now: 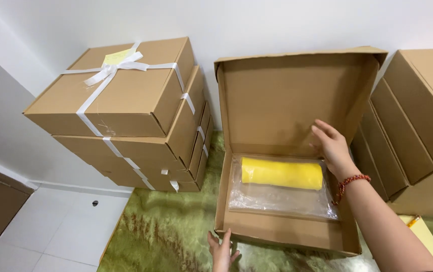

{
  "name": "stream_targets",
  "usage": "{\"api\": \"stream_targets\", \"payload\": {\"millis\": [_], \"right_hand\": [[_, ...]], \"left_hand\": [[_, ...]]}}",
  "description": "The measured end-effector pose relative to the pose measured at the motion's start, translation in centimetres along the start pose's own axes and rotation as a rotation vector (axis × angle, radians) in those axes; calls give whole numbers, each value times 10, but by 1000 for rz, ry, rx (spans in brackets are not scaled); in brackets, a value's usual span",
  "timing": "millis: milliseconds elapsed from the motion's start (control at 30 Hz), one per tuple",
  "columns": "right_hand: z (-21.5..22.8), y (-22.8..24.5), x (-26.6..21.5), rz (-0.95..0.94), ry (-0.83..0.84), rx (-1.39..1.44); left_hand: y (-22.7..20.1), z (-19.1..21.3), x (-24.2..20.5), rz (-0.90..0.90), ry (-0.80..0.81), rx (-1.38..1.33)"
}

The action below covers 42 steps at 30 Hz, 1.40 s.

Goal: Untying ribbons from boxes, opening them, and hanging yellow shirts on a clothing rack

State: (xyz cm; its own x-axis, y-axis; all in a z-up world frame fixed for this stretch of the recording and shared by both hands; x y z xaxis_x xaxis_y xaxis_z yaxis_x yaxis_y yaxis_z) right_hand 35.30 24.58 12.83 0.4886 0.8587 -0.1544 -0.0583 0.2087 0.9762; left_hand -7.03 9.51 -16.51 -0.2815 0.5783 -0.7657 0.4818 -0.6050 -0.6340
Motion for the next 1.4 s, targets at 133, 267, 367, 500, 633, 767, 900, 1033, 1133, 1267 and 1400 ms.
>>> {"api": "stream_targets", "payload": {"millis": [133,267,367,500,633,767,900,1033,1133,1267,1400], "right_hand": [[69,-102,-14,171,-263,-344],[115,-176,-76,123,-363,-798],[118,-253,-95,-212,-159,-879],[120,-290,-90,-167,-151,-967],[130,-300,-101,-103,-200,-1004],[143,-290,-142,-127,-217,-911],[164,-322,-155,-106,-222,-955],[163,-309,-175,-194,-148,-930],[150,-268,-179,99,-227,-925],[110,-189,-193,568,-237,-961],[88,-244,-158,150,118,-932]], "left_hand": [[-28,-2,-24,-73,42,61],[-43,-16,-43,-61,158,3],[-45,-21,-44,-81,178,17],[-39,-23,-28,-125,178,143],[-50,-10,-50,-145,178,265],[-24,22,-34,-81,165,427],[-3,33,12,-383,136,791],[-37,4,-79,-710,150,1157],[-59,-32,-136,-1434,48,1246],[-49,-55,-124,-1199,382,1105],[-30,-63,-92,-745,449,1072]]}}
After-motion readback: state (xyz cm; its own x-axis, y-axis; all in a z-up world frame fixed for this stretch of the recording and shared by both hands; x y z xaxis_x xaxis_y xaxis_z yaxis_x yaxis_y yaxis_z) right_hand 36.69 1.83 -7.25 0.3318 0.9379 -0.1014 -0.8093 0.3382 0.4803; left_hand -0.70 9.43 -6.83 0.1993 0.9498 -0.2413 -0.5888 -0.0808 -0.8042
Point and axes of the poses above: each hand's wrist, its own x-axis towards the middle knuckle, its own z-axis out of the back of the hand, y = z × x, the point moved 10 cm from there along x, towards the middle knuckle, and after that the axes turned 12 degrees about -x, right-handed, at the moved point
